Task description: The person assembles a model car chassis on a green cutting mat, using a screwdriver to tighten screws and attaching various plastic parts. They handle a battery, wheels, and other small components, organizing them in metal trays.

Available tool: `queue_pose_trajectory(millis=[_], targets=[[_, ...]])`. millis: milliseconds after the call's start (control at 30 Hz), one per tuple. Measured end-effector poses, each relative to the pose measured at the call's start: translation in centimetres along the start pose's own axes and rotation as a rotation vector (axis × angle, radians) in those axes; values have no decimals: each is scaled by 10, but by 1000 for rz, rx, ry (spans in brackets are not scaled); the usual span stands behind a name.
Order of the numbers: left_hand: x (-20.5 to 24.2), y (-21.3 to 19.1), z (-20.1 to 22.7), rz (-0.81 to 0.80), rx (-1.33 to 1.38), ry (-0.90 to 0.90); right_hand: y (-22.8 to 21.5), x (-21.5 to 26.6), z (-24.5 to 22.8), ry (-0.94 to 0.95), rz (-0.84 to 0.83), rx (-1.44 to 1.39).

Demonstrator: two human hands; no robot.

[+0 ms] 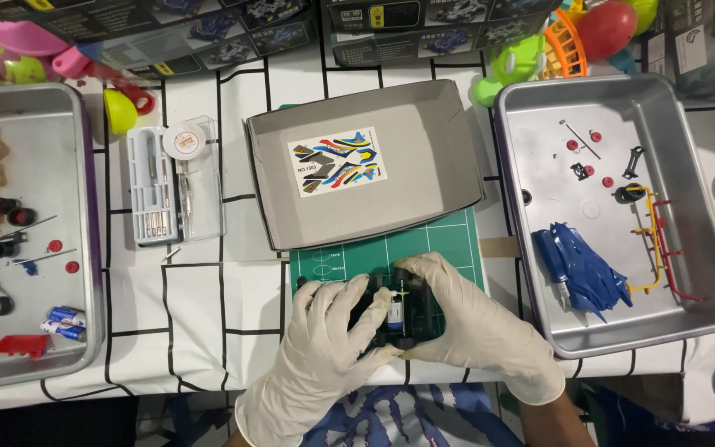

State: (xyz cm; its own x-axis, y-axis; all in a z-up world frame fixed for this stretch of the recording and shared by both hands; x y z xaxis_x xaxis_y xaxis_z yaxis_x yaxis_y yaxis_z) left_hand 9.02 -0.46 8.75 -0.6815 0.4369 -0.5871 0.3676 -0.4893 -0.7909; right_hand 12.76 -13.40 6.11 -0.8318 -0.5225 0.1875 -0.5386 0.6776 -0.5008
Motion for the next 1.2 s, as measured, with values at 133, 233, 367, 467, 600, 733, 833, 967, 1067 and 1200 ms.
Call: queue_pose_trajectory(millis=[133, 233, 367, 467, 600, 733, 833, 967, 1067, 1200], targets=[[12, 12, -4, -118, 3, 19, 0, -1, 6, -7, 19, -3], [13, 18, -4, -192, -10, 49, -1, 2, 17, 95, 28, 8], [12, 14, -1, -154, 32, 78, 0, 2, 7, 16, 12, 31], [13, 15, 0, -142, 50, 81, -1, 4, 3, -34, 30, 43], [11, 8, -2, -79, 87, 55, 1, 6, 13, -20, 62, 30], [12, 11, -3, -115, 81, 53, 3, 6, 17, -37, 80, 51], [11, 11, -4, -113, 88, 49, 2, 5, 19, -49, 81, 47], [13, 13, -3, -118, 97, 62, 5, 6, 25, -12, 30, 36], [15, 14, -3, -134, 103, 62, 4, 6, 21, -44, 38, 33], [17, 17, -3, -155, 99, 57, 4, 5, 20, -73, 52, 44]])
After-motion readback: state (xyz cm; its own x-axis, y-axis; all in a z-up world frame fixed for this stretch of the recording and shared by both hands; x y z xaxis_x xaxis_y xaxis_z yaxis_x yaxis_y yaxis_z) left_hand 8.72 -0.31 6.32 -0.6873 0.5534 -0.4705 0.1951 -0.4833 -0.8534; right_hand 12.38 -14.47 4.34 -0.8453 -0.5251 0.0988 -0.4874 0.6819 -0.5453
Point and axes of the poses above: each hand's wrist, its own x-axis away from the middle knuckle, its own y-axis out of the palm, z = x × y, the point moved 9 cm from there along -x, towards the middle knuckle
